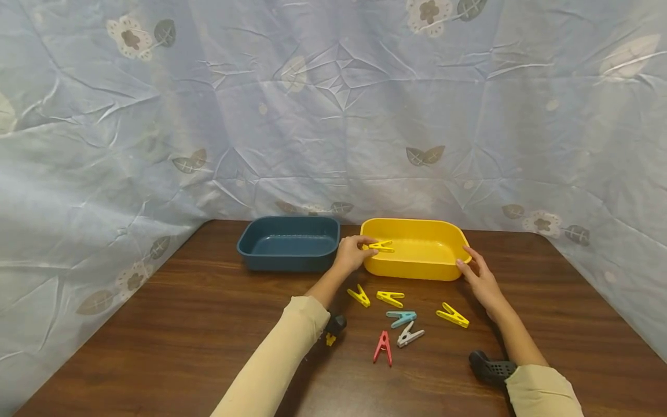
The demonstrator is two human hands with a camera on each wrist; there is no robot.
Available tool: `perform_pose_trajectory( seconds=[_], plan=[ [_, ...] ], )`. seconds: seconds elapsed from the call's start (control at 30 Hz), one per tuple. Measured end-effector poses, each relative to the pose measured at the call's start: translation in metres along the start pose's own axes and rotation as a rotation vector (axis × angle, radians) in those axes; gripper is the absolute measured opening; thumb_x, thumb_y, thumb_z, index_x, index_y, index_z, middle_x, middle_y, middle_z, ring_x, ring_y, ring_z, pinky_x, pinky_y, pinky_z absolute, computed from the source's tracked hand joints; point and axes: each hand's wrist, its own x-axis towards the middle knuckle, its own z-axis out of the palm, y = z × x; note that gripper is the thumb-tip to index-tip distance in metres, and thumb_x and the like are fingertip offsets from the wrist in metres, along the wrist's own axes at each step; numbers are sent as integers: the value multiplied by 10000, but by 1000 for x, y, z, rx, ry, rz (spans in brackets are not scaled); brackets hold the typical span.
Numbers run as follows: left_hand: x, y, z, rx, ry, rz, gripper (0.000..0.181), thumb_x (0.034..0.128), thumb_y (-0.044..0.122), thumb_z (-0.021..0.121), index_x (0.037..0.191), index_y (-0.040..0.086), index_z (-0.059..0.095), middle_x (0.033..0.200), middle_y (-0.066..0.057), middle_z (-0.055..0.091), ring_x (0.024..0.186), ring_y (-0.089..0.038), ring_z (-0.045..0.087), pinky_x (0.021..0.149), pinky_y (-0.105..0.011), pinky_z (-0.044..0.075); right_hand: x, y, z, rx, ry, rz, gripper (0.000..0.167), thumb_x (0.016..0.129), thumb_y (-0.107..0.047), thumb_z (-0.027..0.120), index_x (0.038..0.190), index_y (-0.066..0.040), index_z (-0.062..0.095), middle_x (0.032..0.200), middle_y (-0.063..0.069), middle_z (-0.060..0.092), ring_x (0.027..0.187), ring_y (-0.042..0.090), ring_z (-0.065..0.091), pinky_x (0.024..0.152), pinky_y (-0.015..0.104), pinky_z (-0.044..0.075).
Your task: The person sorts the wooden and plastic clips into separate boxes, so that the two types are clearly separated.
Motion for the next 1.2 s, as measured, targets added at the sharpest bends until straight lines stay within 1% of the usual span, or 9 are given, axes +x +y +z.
perform_pose_trajectory(
  seconds=[0.17, 0.3, 0.43, 0.6, 0.73, 0.93, 1.0, 1.07, 1.2],
  plan=[
    [0, 0, 0, -8, -4, 12, 247, 801, 244, 727, 1043, 198, 720, 939, 61, 654, 884, -131, 469, 680, -216, 399, -1, -1, 0, 1, 5, -8, 613, 996, -317, 383, 1469, -68, 83, 1354, 354, 250, 1090, 113, 411, 847, 202, 436],
    [-1, -1, -1, -13, -12, 37, 279, 808, 228, 722, 1084, 190, 701, 986, 53, 662, 906, -130, 476, 705, -211, 404, -2, -2, 1, -8, 7, -8, 614, 997, -321, 379, 1469, -67, 79, 1360, 359, 239, 1127, 207, 408, 875, 271, 440],
    [-2, -2, -1, -20, -8, 60, 289, 810, 214, 721, 1095, 175, 694, 1003, 39, 665, 911, -139, 485, 721, -215, 406, -4, -3, 2, -11, 12, -8, 612, 997, -321, 378, 1469, -69, 82, 1360, 361, 240, 1130, 237, 406, 865, 252, 441],
    [-4, -5, -4, -12, -15, 104, 273, 820, 221, 710, 1085, 158, 696, 994, 35, 660, 912, -146, 492, 724, -213, 411, -6, -2, 4, -13, 11, 3, 615, 998, -329, 369, 1471, -74, 70, 1365, 354, 240, 1177, 383, 352, 889, 324, 434],
    [-6, -9, -9, -29, -85, 156, 277, 840, 214, 688, 1107, 139, 682, 1022, 8, 646, 918, -162, 499, 732, -232, 418, -8, -1, 5, -12, 14, 3, 616, 999, -324, 367, 1469, -65, 66, 1363, 357, 242, 1181, 405, 338, 867, 284, 441],
    [-8, -16, -28, -105, -223, 242, 342, 843, 200, 685, 1167, 97, 643, 1117, -52, 601, 1001, -218, 551, 775, -261, 459, -12, 0, 9, 1, 38, -11, 608, 996, -318, 383, 1470, -74, 91, 1347, 329, 279, 1052, 25, 394, 786, 126, 405],
    [-9, -18, -36, -129, -258, 261, 355, 841, 178, 687, 1178, 78, 631, 1145, -63, 588, 1027, -243, 555, 787, -267, 464, -12, -1, 9, 5, 42, -14, 607, 994, -318, 388, 1469, -75, 98, 1333, 325, 294, 1014, -24, 382, 779, 109, 397],
    [-12, -19, -45, -129, -293, 285, 355, 843, 165, 685, 1178, 63, 626, 1156, -71, 589, 1036, -257, 553, 798, -266, 459, -12, -1, 10, 2, 43, -12, 609, 993, -322, 389, 1469, -75, 99, 1327, 330, 298, 1043, 41, 413, 787, 117, 406],
    [-18, -25, -58, -107, -365, 336, 344, 841, 144, 684, 1167, 50, 626, 1129, -94, 607, 1024, -256, 555, 824, -273, 446, -12, -2, 9, -12, 34, -2, 612, 994, -330, 383, 1473, -87, 90, 1349, 357, 257, 1134, 309, 414, 848, 222, 442]
  ],
)
